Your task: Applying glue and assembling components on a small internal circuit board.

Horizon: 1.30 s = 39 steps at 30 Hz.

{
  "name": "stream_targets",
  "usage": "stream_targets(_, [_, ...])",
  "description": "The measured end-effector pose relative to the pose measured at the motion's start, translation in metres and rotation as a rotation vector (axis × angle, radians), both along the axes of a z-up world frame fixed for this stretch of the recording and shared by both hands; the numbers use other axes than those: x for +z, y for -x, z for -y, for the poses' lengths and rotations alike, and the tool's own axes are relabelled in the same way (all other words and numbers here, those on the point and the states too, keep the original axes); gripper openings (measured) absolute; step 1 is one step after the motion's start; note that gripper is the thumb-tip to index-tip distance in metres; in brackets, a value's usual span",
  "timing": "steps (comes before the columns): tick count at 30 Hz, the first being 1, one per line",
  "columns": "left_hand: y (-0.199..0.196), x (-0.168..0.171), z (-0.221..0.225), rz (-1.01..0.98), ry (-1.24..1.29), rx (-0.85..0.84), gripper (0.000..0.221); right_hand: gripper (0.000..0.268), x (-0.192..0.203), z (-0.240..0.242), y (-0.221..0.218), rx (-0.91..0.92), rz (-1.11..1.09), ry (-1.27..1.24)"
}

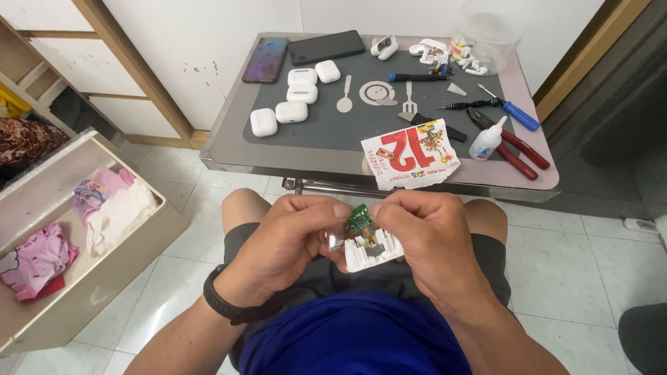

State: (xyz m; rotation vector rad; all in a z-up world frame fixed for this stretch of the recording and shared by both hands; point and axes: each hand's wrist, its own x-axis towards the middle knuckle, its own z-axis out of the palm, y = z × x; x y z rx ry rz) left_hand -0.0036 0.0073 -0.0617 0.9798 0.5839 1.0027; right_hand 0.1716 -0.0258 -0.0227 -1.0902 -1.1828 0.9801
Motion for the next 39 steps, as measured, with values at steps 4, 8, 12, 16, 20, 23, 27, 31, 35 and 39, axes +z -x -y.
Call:
stream_targets(4, [-0.003,0.014,0.002,0.024,0.058,-0.049,0.023,0.01,-0.009,-0.004,0.001,0.013,-0.103,0.091])
stream_targets(8, [-0.005,0.003,-0.004,0.037,0.093,-0.039,0.02,0.011,-0.016,-0.007,-0.001,0.034,-0.099,0.142])
stream_targets(12, [-0.009,0.005,-0.016,-0.008,0.102,-0.024,0.022,0.015,-0.025,-0.019,-0.006,0.047,-0.098,0.153])
stream_targets(16, [-0.009,0.008,-0.043,-0.043,0.082,-0.028,0.029,0.014,-0.017,-0.041,-0.009,0.039,-0.03,0.051])
stream_targets(20, [-0.008,0.008,-0.077,-0.098,0.086,-0.031,0.033,0.014,-0.021,-0.073,-0.014,0.009,-0.04,0.082])
stream_targets(23, [-0.008,0.004,-0.103,-0.068,0.107,-0.027,0.034,0.013,-0.023,-0.099,-0.019,-0.001,-0.059,0.124])
stream_targets(27, [-0.01,0.013,-0.136,-0.177,0.215,-0.027,0.028,0.027,-0.016,-0.137,-0.021,0.007,-0.004,0.345])
stream_targets(31, [-0.01,0.012,-0.167,-0.189,0.245,-0.005,0.027,0.03,-0.02,-0.17,-0.019,0.049,-0.028,0.392])
stream_targets(35, [-0.007,0.008,-0.188,-0.243,0.359,0.039,0.026,0.036,-0.025,-0.191,-0.021,0.104,0.06,0.356])
stream_targets(39, [-0.003,-0.002,-0.2,-0.246,0.244,0.065,0.028,0.031,-0.033,-0.203,-0.028,0.197,0.301,0.198])
